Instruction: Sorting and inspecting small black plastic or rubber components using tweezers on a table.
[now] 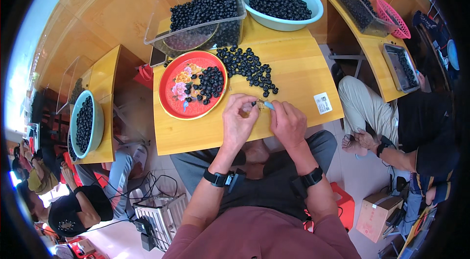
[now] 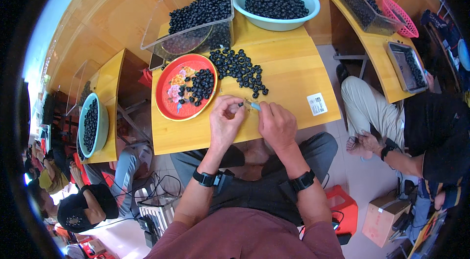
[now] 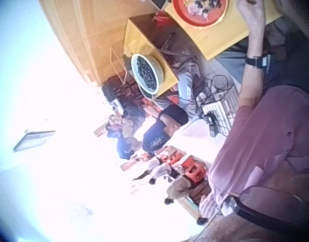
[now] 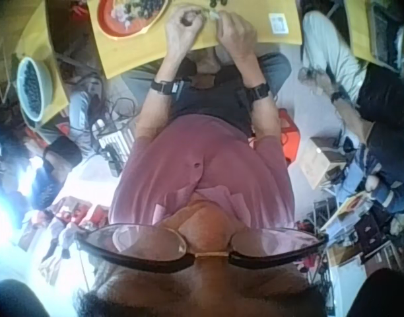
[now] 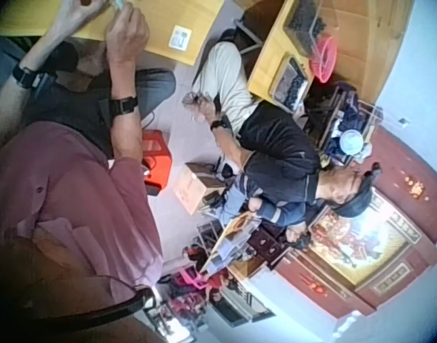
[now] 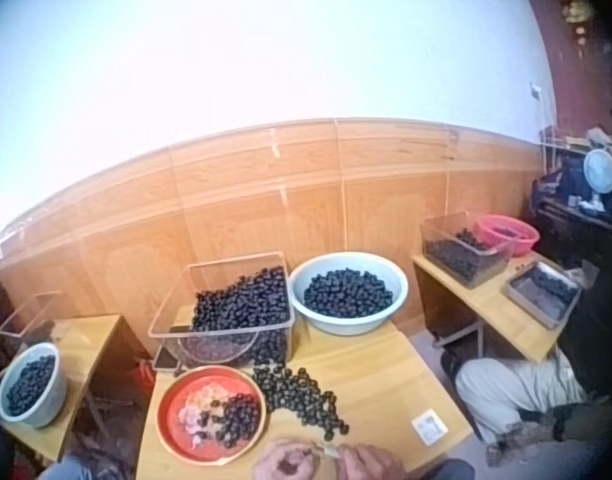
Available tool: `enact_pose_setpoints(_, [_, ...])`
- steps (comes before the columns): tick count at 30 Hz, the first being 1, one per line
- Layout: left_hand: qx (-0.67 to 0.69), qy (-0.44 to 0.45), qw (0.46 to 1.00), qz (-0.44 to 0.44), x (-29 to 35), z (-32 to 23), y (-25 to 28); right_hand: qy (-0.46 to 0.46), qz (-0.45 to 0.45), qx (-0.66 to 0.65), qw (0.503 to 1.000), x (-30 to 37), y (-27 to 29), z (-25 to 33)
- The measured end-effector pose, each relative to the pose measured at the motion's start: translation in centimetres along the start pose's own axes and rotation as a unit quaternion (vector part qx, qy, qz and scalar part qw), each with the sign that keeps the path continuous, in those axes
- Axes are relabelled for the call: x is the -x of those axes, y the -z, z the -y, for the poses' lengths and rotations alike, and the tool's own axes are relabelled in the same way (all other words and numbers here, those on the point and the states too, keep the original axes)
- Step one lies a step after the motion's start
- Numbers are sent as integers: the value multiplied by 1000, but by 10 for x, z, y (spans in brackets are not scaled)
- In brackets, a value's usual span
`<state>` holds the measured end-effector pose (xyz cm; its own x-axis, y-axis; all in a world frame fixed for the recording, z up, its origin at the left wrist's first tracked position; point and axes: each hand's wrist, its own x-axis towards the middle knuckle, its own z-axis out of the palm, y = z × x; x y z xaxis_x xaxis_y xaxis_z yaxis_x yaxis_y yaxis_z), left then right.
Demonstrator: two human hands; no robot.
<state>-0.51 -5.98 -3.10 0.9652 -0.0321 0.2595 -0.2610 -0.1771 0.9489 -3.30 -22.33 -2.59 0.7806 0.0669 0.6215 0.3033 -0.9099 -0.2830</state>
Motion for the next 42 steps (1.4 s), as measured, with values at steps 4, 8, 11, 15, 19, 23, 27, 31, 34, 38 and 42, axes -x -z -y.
enact_pose_setpoints(4, [-24, 13, 1000, -2, 1, 2, 2, 2, -3, -1, 1000, 0, 0, 1])
enact_pose_setpoints(8, [15, 52, 998, -11, 1, 3, -2, 23, 2, -14, 1000, 1, 1, 0])
enact_pose_setpoints(11, [-12, 30, 999, -5, 2, -2, -3, 31, 13, -21, 999, 1, 1, -2])
enact_pose_setpoints(15, [-18, 20, 1000, -2, 2, -6, -3, 35, 21, -30, 999, -1, 2, -1])
enact_pose_setpoints(19, [-14, 13, 1000, -1, 1, -5, -3, 35, 23, -32, 999, -1, 1, -1])
enact_pose_setpoints(23, [-13, 17, 1000, -2, 2, -5, -2, 35, 25, -35, 998, -1, 0, -1])
enact_pose_setpoints(27, [-19, 28, 999, 2, 2, -8, -2, 27, 34, -36, 998, 0, -1, -3])
enact_pose_setpoints(31, [52, 36, 998, -11, 3, 0, -4, 10, 24, -39, 999, -1, -2, -3])
enact_pose_setpoints(34, [35, 13, 999, -21, 4, 1, 1, 11, 25, -31, 999, -2, -2, -2])
enact_pose_setpoints(38, [-92, -111, 987, -66, -1, -4, 22, -12, -35, 8, 999, 5, -4, -5])
enact_pose_setpoints(42, [-199, -134, 963, -121, -31, -13, 70, -17, -55, 23, 998, 5, -2, -5])
